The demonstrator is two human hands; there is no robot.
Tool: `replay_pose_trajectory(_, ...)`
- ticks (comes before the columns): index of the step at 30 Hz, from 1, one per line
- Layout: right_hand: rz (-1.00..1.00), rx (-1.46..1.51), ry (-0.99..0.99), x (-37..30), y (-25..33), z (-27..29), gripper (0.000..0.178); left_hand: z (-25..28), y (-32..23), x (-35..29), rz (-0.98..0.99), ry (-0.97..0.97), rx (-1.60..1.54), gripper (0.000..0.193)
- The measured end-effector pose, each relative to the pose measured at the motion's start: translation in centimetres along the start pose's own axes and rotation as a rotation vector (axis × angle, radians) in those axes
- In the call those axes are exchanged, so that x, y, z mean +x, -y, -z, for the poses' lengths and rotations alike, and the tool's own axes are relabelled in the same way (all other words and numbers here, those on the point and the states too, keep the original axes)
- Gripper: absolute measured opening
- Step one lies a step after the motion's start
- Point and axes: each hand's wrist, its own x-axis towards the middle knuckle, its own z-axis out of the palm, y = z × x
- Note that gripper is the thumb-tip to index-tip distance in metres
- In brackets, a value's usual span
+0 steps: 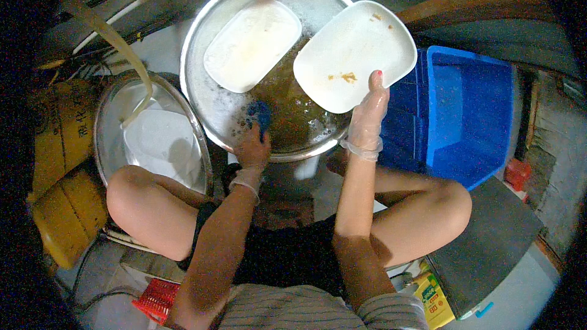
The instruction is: The person washes white rectangular plates in a large metal basin filled with soapy water. They use a blue sponge to scrub each plate, rinse it under running water from a hose, and place the cleaned plate into a second basin.
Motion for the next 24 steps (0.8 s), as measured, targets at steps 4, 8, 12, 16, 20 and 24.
replay_pose_trajectory(4, -0.139, 0.153, -0.046, 0.7, 0.8, -1.0, 0.049, 0.7, -0.3, 0.1, -0.046, -0.053, 0.071, 0.039)
replay_pose_trajectory(8, -0.249, 0.219, -0.048, 1.0, -0.2, -3.3, 0.049, 0.9, -0.1, 0.2, -0.073, -0.071, -0.018, 0.038)
replay_pose_trajectory(12, -0.295, 0.190, -0.044, -1.0, -1.2, -6.9, 0.048, 2.1, -0.6, 0.6, -0.054, 0.001, 0.005, 0.037)
replay_pose_trajectory(16, -0.328, 0.132, 0.021, -1.9, -3.8, -8.0, 0.049, 2.0, -0.4, 0.5, -0.090, -0.049, -0.012, 0.039)
replay_pose_trajectory(20, -0.381, 0.081, 0.006, -2.7, -5.1, -9.4, 0.049, 1.7, -0.2, 0.3, -0.055, -0.003, -0.021, 0.041)
replay_pose_trajectory(24, -0.440, 0.072, -0.042, -2.7, -6.6, -9.7, 0.048, 0.8, 0.2, 0.2, -0.079, -0.057, -0.015, 0.040)
